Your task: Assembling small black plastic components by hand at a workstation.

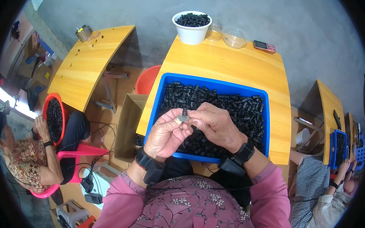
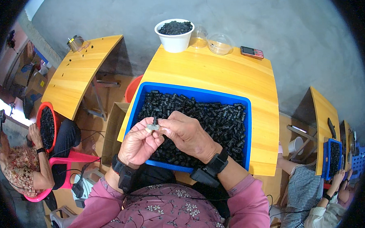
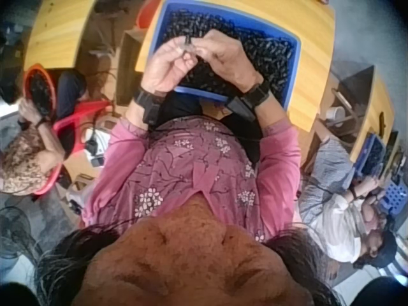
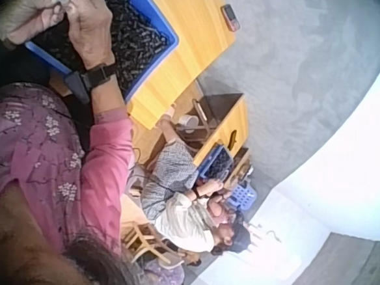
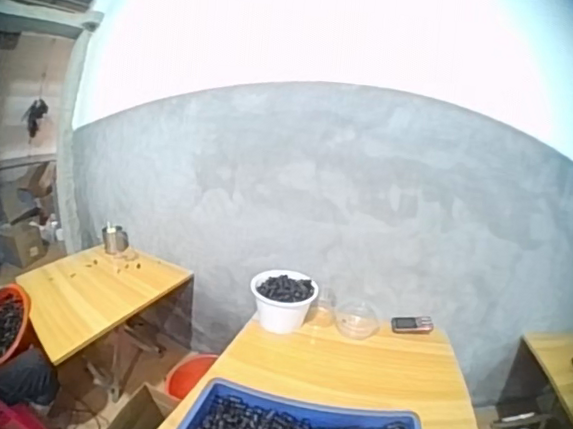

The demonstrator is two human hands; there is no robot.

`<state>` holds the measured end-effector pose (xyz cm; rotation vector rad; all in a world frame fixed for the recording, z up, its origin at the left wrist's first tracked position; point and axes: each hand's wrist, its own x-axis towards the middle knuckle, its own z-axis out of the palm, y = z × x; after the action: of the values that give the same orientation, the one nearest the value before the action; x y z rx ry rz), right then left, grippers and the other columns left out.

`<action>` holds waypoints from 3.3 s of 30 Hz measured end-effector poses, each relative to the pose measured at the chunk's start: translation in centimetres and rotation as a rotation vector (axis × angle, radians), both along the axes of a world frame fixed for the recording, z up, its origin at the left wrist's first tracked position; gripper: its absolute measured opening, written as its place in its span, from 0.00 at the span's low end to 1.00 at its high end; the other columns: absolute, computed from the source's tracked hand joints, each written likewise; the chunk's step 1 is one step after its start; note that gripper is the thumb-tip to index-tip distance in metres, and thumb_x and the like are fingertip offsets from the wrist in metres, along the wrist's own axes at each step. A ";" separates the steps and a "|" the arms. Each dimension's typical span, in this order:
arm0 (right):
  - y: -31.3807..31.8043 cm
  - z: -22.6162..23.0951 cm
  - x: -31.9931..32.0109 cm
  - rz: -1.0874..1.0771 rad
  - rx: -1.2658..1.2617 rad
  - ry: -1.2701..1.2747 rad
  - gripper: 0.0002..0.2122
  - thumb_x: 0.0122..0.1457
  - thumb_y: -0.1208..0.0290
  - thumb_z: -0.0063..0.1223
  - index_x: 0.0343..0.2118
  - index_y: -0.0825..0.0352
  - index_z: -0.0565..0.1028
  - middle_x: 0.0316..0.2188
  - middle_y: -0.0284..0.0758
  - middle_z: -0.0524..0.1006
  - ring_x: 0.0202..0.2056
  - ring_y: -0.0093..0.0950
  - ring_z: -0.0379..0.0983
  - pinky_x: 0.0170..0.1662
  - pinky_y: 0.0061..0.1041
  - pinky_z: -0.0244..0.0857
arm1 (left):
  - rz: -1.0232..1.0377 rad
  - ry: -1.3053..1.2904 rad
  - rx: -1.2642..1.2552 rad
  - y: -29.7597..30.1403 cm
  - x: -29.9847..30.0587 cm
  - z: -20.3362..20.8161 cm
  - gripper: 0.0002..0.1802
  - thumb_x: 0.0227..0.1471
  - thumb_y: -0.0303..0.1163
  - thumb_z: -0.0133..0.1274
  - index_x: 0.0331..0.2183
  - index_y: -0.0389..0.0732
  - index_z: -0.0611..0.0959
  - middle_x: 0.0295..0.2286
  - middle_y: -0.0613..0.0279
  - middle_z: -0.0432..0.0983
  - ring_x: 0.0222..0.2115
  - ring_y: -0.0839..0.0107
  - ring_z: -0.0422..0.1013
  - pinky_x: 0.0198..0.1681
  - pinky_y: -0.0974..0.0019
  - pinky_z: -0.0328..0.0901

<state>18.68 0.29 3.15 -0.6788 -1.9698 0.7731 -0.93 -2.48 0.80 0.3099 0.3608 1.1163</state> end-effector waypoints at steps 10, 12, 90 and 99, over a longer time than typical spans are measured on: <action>0.3 0.3 0.6 -0.062 -0.054 0.000 0.09 0.59 0.77 0.56 0.41 0.71 0.78 0.28 0.37 0.74 0.29 0.30 0.74 0.33 0.25 0.67 | -0.050 -0.023 0.040 0.2 0.1 -0.1 0.07 0.60 0.25 0.52 0.41 0.38 0.78 0.33 0.59 0.77 0.31 0.71 0.71 0.39 0.65 0.68; 0.2 0.7 0.5 -0.065 -0.078 0.054 0.09 0.58 0.77 0.56 0.41 0.71 0.78 0.27 0.37 0.74 0.29 0.29 0.73 0.33 0.24 0.67 | -0.066 -0.034 0.020 0.2 0.1 0.2 0.07 0.60 0.25 0.51 0.41 0.38 0.78 0.33 0.58 0.77 0.31 0.71 0.71 0.38 0.65 0.68; 1.4 -0.4 2.1 -0.269 -0.084 -0.481 0.10 0.54 0.75 0.58 0.39 0.69 0.76 0.36 0.41 0.74 0.42 0.43 0.73 0.46 0.38 0.68 | 0.751 0.599 -0.281 0.6 -14.4 -8.5 0.08 0.60 0.34 0.51 0.40 0.42 0.75 0.30 0.62 0.75 0.26 0.72 0.69 0.29 0.66 0.68; 1.3 -0.4 2.3 -0.257 -0.075 -0.561 0.09 0.52 0.73 0.59 0.36 0.69 0.77 0.30 0.40 0.73 0.35 0.43 0.73 0.40 0.38 0.68 | 0.662 0.603 0.236 -0.3 -6.9 1.9 0.10 0.60 0.29 0.53 0.44 0.38 0.77 0.32 0.62 0.75 0.28 0.75 0.70 0.32 0.71 0.68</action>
<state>20.98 1.56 2.74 -1.2732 -2.2877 0.5342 -7.80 -2.79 2.65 0.7785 0.9117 1.7129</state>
